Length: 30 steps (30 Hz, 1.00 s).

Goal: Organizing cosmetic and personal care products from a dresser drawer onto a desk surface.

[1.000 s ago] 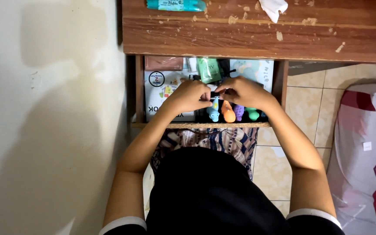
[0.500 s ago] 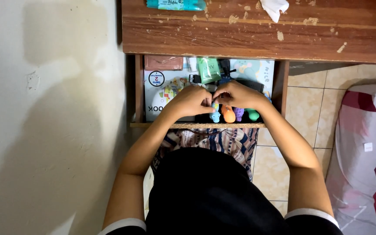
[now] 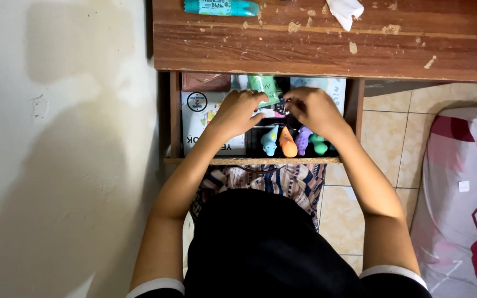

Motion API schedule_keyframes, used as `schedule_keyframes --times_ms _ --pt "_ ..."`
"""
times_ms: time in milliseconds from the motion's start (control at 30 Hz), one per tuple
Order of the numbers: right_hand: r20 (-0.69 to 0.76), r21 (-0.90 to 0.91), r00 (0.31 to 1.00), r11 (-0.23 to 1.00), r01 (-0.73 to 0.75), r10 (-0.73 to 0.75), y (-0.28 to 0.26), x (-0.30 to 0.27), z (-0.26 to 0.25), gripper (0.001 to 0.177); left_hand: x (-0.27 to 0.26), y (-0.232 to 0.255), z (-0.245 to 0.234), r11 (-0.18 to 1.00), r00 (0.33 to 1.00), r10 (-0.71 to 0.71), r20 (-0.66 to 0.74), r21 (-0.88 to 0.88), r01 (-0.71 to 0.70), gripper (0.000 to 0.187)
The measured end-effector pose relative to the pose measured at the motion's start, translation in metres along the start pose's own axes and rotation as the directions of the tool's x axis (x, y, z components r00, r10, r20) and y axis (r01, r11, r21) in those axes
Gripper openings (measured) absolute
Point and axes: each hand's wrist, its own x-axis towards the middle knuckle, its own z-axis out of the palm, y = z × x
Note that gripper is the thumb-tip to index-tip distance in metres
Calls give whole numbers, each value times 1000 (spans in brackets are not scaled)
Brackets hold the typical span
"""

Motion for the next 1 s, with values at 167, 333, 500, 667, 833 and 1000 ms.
schedule_keyframes --times_ms 167,333,500,667,833,1000 --pt "-160 -386 987 920 -66 4 13 0 10 28 7 5 -1 1000 1000 9 7 18 -9 42" --pt "-163 -525 985 850 -43 -52 39 0 25 27 9 5 0 1000 1000 2 17 -22 -2 43" --pt "-117 -555 992 831 -22 -52 42 -5 24 15 10 3 1 1000 1000 -10 19 -15 10 42" --pt "-109 -511 992 860 4 -69 13 -16 7 16 9 6 -3 1000 1000 13 0 0 -13 41" --pt "-135 -452 987 892 15 -85 -17 -26 -15 14 7 9 0 993 982 122 -147 9 -122 39" --pt "-162 -312 986 950 -3 -50 -43 -30 -36 13 9 21 -5 986 964 160 -210 -14 -167 40"
